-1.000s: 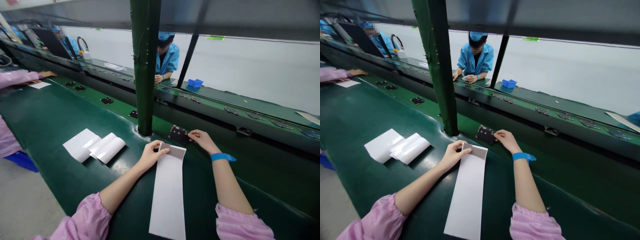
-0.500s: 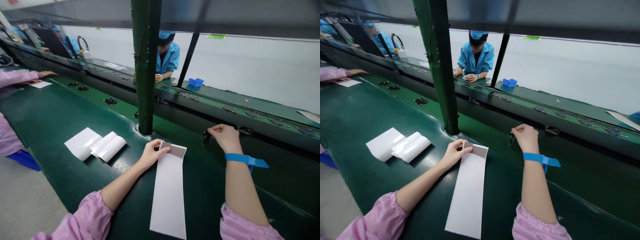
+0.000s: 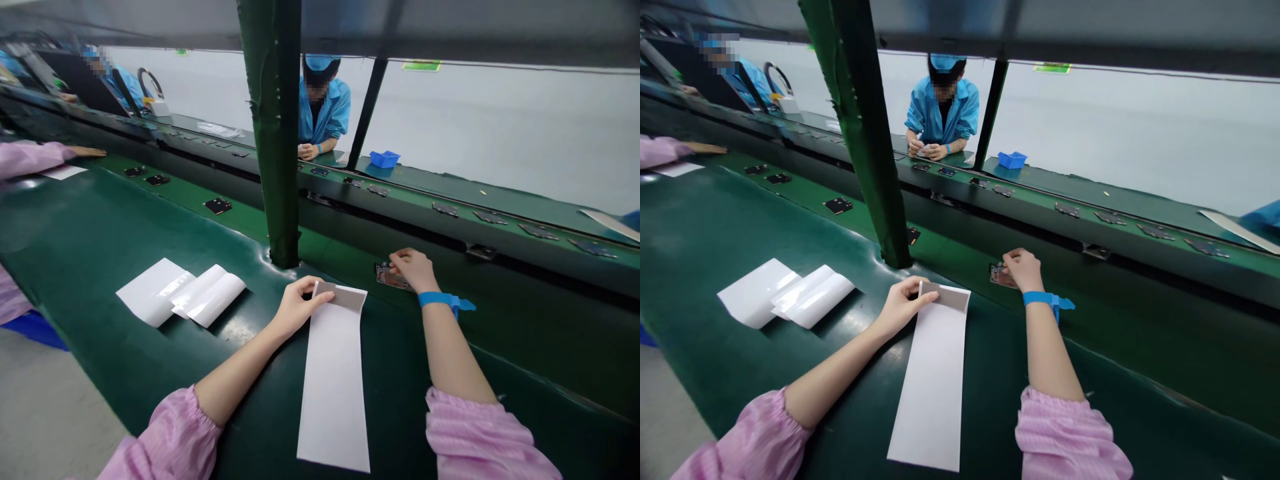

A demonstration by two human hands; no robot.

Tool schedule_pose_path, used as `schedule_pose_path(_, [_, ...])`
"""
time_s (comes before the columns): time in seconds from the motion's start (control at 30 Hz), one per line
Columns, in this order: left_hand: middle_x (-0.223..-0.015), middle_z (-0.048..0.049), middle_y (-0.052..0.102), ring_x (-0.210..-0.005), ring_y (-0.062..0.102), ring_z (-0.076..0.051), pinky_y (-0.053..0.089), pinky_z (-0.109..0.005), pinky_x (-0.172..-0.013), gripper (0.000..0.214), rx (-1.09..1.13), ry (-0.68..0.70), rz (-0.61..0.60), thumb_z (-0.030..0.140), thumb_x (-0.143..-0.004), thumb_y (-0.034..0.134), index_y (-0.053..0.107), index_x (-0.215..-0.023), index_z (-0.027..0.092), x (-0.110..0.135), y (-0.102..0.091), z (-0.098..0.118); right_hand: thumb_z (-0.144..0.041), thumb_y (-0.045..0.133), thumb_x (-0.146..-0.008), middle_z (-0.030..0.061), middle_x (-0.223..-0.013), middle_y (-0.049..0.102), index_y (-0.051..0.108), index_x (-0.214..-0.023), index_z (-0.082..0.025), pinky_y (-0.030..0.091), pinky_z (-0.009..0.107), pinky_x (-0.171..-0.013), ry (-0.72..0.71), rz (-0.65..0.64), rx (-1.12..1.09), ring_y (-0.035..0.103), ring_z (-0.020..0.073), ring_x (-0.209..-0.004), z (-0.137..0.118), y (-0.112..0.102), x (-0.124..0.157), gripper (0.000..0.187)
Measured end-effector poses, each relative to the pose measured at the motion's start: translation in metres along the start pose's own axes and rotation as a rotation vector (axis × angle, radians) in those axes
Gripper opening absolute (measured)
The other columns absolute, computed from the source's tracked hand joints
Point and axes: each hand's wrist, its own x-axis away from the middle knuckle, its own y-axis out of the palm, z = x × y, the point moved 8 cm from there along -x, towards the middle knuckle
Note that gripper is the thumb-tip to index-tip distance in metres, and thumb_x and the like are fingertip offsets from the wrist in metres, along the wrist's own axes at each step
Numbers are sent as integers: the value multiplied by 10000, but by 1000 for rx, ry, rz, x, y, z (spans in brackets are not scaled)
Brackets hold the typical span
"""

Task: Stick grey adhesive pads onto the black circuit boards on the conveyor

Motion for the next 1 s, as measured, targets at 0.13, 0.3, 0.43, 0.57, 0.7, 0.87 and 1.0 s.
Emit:
schedule_pose_path(0.13, [-770, -35, 708, -745, 674, -181, 510, -248, -661, 273, 2, -9, -5, 366, -680, 747, 632, -795, 147, -1, 1, -1, -176, 490, -823, 64, -906, 733, 705, -1003, -181, 516, 278, -739, -110, -101, 140, 682, 195, -797, 1, -5, -4, 279])
schedule_pose_path(0.3, [-766, -35, 708, -738, 672, -180, 507, -250, -659, 279, -18, -14, -7, 374, -682, 742, 631, -798, 146, 0, 1, 0, -113, 509, -761, 53, -1022, 722, 747, -1006, -219, 519, 228, -691, -176, -307, 350, 674, 185, -839, 12, 17, -4, 357])
schedule_pose_path(0.43, [-765, -37, 708, -743, 674, -186, 510, -257, -662, 287, -27, -8, -5, 385, -684, 742, 630, -799, 147, 0, 1, 0, -131, 581, -704, 93, -1009, 712, 742, -1031, -226, 520, 279, -634, -153, -303, 420, 673, 231, -817, 20, 19, -6, 376])
schedule_pose_path(0.57, [-768, -40, 708, -745, 675, -191, 517, -267, -666, 304, -22, -4, -9, 405, -682, 745, 633, -802, 148, 0, 1, 0, -141, 580, -714, 125, -1048, 676, 743, -999, -251, 520, 390, -695, -123, -287, 510, 667, 290, -867, 22, 22, -2, 346])
schedule_pose_path(0.7, [-767, -39, 703, -744, 670, -187, 517, -265, -668, 303, -21, -1, -8, 401, -679, 749, 632, -798, 147, 0, 1, 0, -113, 576, -713, 227, -1097, 615, 735, -953, -175, 488, 516, -754, -76, -280, 553, 651, 385, -927, 21, 28, 7, 294])
schedule_pose_path(0.87, [-762, -34, 695, -736, 661, -175, 503, -252, -663, 269, -18, 6, -7, 362, -693, 741, 626, -802, 144, 0, 0, -1, -106, 517, -721, 204, -1087, 647, 715, -976, -166, 487, 483, -810, -21, -308, 517, 632, 363, -1009, 22, 20, 11, 329])
schedule_pose_path(1.0, [-760, -35, 696, -736, 663, -177, 504, -253, -661, 276, -17, 9, -11, 371, -694, 739, 628, -802, 143, 0, 1, -1, -128, 420, -803, 122, -894, 710, 658, -1109, -155, 513, 345, -742, 14, -347, 444, 678, 251, -868, 24, 2, 11, 388])
